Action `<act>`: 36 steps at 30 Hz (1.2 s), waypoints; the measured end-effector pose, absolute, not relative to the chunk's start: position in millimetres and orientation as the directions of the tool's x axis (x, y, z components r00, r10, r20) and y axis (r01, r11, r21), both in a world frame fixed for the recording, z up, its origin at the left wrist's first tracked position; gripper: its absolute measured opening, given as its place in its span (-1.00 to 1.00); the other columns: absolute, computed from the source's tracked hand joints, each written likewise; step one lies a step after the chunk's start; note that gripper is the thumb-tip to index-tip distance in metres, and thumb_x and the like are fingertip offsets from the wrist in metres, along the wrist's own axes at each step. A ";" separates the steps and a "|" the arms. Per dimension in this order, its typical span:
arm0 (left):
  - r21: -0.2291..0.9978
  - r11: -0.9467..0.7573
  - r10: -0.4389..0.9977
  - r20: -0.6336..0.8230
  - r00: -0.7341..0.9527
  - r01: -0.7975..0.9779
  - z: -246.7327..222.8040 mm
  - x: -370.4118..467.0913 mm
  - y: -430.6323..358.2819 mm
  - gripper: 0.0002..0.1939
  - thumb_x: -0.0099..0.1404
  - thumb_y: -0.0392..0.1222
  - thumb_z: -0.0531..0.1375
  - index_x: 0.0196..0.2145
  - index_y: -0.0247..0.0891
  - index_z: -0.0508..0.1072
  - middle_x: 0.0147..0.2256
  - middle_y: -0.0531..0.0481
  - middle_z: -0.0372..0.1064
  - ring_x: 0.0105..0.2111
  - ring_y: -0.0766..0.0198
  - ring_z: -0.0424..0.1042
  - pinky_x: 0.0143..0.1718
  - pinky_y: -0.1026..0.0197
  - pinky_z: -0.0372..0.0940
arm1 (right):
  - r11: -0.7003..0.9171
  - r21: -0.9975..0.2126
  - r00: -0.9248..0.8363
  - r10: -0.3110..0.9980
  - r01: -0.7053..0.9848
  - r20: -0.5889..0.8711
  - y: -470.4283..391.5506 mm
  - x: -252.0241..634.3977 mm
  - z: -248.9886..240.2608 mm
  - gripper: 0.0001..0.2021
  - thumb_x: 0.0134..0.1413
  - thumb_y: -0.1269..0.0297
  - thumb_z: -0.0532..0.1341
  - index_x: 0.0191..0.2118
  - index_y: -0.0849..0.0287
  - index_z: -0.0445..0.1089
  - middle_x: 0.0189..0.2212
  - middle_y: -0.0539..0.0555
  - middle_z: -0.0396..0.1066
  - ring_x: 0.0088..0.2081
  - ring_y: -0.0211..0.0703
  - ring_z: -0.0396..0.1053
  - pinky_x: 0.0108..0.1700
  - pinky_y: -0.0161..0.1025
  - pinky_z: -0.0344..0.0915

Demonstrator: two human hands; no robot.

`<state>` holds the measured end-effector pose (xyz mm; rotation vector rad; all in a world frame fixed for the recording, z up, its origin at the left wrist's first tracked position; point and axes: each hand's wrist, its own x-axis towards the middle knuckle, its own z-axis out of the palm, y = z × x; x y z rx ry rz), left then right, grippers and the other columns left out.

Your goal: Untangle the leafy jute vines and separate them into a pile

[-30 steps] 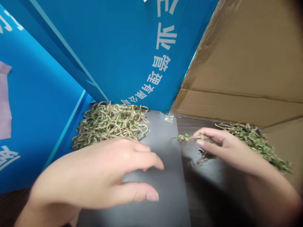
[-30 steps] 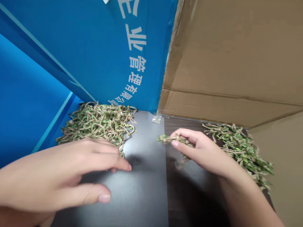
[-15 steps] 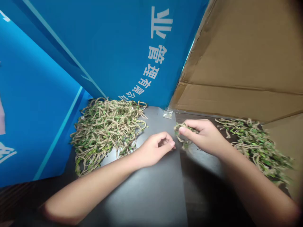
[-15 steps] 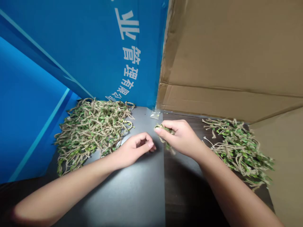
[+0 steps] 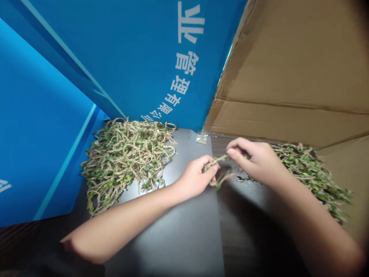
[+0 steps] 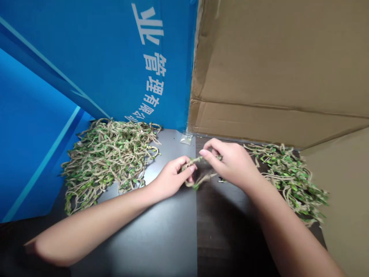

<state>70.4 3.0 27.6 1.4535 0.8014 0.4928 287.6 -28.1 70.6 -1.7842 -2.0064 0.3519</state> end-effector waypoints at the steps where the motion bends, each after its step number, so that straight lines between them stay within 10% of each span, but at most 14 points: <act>1: 0.974 0.057 0.685 -0.199 0.701 0.221 27.4 64.8 7.6 -0.72 0.47 0.02 0.14 -0.26 -0.26 0.41 -0.49 0.13 0.36 -0.46 0.36 0.37 -0.31 0.30 0.28 | 0.092 -0.367 -0.035 0.987 0.926 0.158 -26.7 293.6 67.0 -0.63 0.36 -0.07 0.13 -0.15 0.09 0.52 -0.45 -0.02 0.53 -0.46 -0.25 0.40 -0.36 -0.30 0.13; 7: 0.734 -0.452 0.749 0.003 0.663 0.507 22.4 32.8 35.4 -0.67 0.48 0.07 0.13 -0.15 -0.21 0.55 -0.36 0.05 0.50 -0.37 0.31 0.39 -0.29 0.27 0.16 | 0.088 -0.077 -0.080 0.992 0.993 0.096 -14.1 286.3 42.3 -0.59 0.43 -0.01 0.04 -0.15 0.14 0.54 -0.20 0.14 0.62 -0.23 -0.01 0.52 -0.23 -0.15 0.22; 14: 0.655 -0.591 0.666 0.067 0.743 0.471 6.2 27.3 49.8 -0.63 0.49 0.00 0.08 -0.34 -0.27 0.52 -0.43 0.02 0.49 -0.43 0.32 0.40 -0.35 0.28 0.10 | 0.413 -0.626 -0.219 0.905 0.662 0.365 -6.6 209.8 23.0 -0.54 0.48 0.12 0.02 0.34 0.18 0.25 0.24 0.20 0.41 0.25 -0.07 0.38 0.26 -0.06 0.38; 23: 0.699 -0.543 0.683 0.046 0.729 0.465 2.9 24.8 52.9 -0.88 0.32 -0.18 0.19 -0.31 -0.25 0.49 -0.56 0.16 0.30 -0.54 0.43 0.24 -0.42 0.32 0.04 | 0.395 -0.640 -0.378 0.909 0.659 0.172 1.4 227.0 -10.9 -0.53 0.47 0.16 0.04 0.39 0.04 0.19 0.17 0.14 0.49 0.04 -0.09 0.56 -0.02 -0.15 0.49; 31: 0.856 -0.318 0.717 -0.063 0.695 0.406 7.8 22.8 49.2 -0.77 0.24 -0.29 0.22 -0.12 -0.18 0.42 -0.46 0.20 0.35 -0.54 0.49 0.23 -0.44 0.37 0.12 | 0.372 -0.670 -0.400 0.909 0.643 0.121 -1.0 236.5 -5.6 -0.81 0.41 0.15 0.13 -0.17 0.10 0.42 -0.38 -0.06 0.52 -0.40 -0.33 0.44 -0.35 -0.33 0.23; 36: 0.933 -0.154 0.703 -0.128 0.699 0.326 9.9 21.7 51.6 -0.67 0.21 -0.34 0.21 -0.06 -0.15 0.31 -0.34 0.14 0.32 -0.44 0.45 0.34 -0.45 0.38 0.16 | 0.412 -0.686 -0.383 0.901 0.600 0.206 -4.7 237.1 -6.9 -0.94 0.37 0.26 0.19 -0.16 0.09 0.40 -0.44 -0.11 0.47 -0.48 -0.43 0.36 -0.40 -0.39 0.19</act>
